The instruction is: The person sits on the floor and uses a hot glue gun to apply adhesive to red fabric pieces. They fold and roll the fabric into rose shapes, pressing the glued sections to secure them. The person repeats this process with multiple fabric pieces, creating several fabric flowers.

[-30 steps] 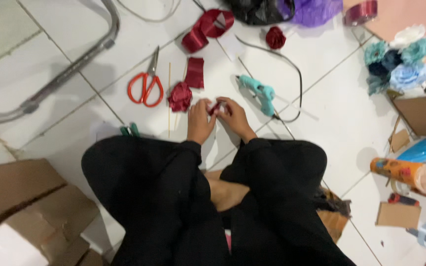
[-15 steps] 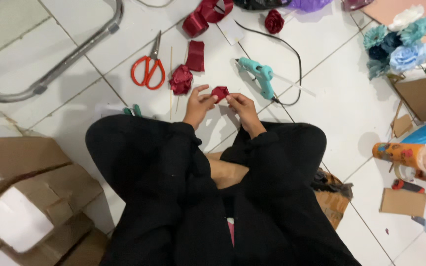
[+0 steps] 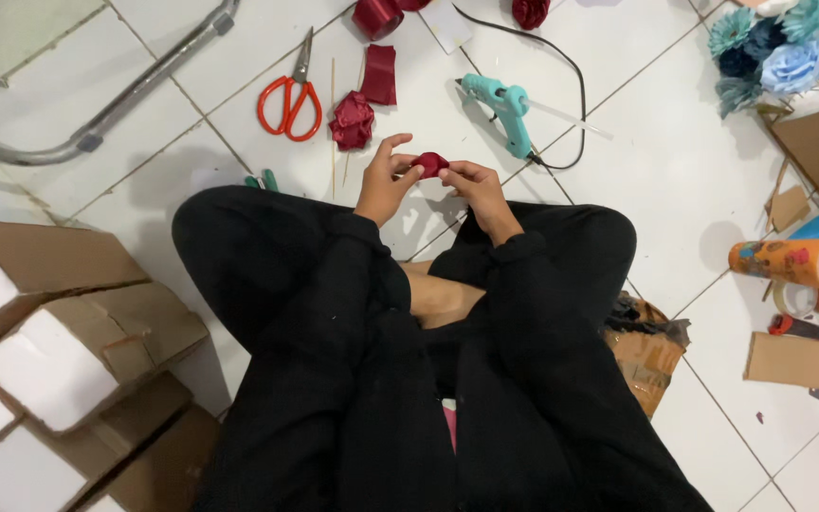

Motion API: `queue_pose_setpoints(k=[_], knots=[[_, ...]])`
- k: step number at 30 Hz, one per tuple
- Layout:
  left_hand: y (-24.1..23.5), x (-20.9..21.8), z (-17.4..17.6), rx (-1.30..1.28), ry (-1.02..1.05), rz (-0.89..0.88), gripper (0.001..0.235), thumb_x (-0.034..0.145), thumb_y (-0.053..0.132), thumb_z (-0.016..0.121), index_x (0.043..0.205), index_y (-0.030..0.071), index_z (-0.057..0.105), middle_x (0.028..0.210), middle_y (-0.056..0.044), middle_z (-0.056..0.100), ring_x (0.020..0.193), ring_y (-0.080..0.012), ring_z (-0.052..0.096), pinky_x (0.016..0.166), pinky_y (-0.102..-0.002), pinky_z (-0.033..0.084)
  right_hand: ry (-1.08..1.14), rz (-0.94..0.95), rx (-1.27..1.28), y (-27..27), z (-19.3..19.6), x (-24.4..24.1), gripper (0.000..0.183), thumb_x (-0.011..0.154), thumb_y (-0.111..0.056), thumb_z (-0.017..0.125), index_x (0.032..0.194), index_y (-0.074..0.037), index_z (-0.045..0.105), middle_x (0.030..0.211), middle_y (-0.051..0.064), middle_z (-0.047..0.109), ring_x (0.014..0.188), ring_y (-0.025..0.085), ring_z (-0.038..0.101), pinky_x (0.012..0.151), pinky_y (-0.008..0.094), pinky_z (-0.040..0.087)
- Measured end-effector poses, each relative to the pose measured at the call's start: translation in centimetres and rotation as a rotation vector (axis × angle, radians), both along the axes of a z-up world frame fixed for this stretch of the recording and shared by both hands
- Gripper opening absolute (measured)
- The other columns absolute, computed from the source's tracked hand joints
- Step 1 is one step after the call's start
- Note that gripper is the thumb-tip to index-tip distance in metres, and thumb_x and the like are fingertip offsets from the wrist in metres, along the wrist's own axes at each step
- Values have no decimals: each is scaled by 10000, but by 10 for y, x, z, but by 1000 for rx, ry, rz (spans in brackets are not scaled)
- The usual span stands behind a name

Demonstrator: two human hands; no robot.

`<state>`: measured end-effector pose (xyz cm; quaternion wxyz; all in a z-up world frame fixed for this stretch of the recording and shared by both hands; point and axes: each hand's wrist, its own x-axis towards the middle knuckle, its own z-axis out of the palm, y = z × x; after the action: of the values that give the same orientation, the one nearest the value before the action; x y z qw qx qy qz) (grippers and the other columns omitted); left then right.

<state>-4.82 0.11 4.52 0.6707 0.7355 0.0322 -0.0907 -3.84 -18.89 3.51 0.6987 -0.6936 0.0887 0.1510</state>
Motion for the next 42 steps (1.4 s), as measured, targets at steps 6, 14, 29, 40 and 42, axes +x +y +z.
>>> queue_pose_setpoints(k=[6, 14, 29, 40, 42], knots=[[1, -9, 3, -161, 8, 47, 622, 930, 228, 728, 1452, 180, 392, 1225, -122, 669, 1039, -181, 667, 883, -298, 545, -21, -30, 33, 1, 19, -9, 242, 846, -216, 803, 1018, -63, 731, 854, 63, 697, 809, 146, 679, 653, 203, 551], [1, -8, -5, -240, 67, 56, 667, 837, 187, 828, 1388, 188, 452, 1021, -85, 707, 915, -160, 676, 871, -279, 556, -52, -40, 80, -3, 10, -10, 208, 837, -176, 806, 967, -35, 724, 794, 64, 683, 764, 129, 655, 664, 194, 528], [-3, -2, -18, -186, 64, 93, 617, 856, 131, 788, 1364, 207, 446, 939, -81, 720, 845, -149, 715, 787, -255, 600, -47, -75, 164, -5, -15, -6, 193, 820, -71, 802, 965, 12, 705, 771, 86, 656, 713, 184, 705, 747, 283, 592], [-2, 0, -14, -136, 43, 100, 589, 833, 140, 807, 1319, 195, 480, 937, -96, 730, 844, -143, 692, 815, -257, 590, -74, -27, 161, -4, 7, -7, 349, 779, -58, 840, 1078, 24, 681, 816, 70, 645, 755, 159, 702, 784, 297, 594], [0, 2, -19, -104, 53, 84, 582, 828, 141, 814, 1307, 192, 487, 927, -86, 735, 820, -135, 688, 805, -251, 588, -41, 59, 203, -4, 11, -7, 443, 769, -97, 854, 1154, 14, 666, 948, 88, 689, 845, 135, 683, 827, 298, 583]])
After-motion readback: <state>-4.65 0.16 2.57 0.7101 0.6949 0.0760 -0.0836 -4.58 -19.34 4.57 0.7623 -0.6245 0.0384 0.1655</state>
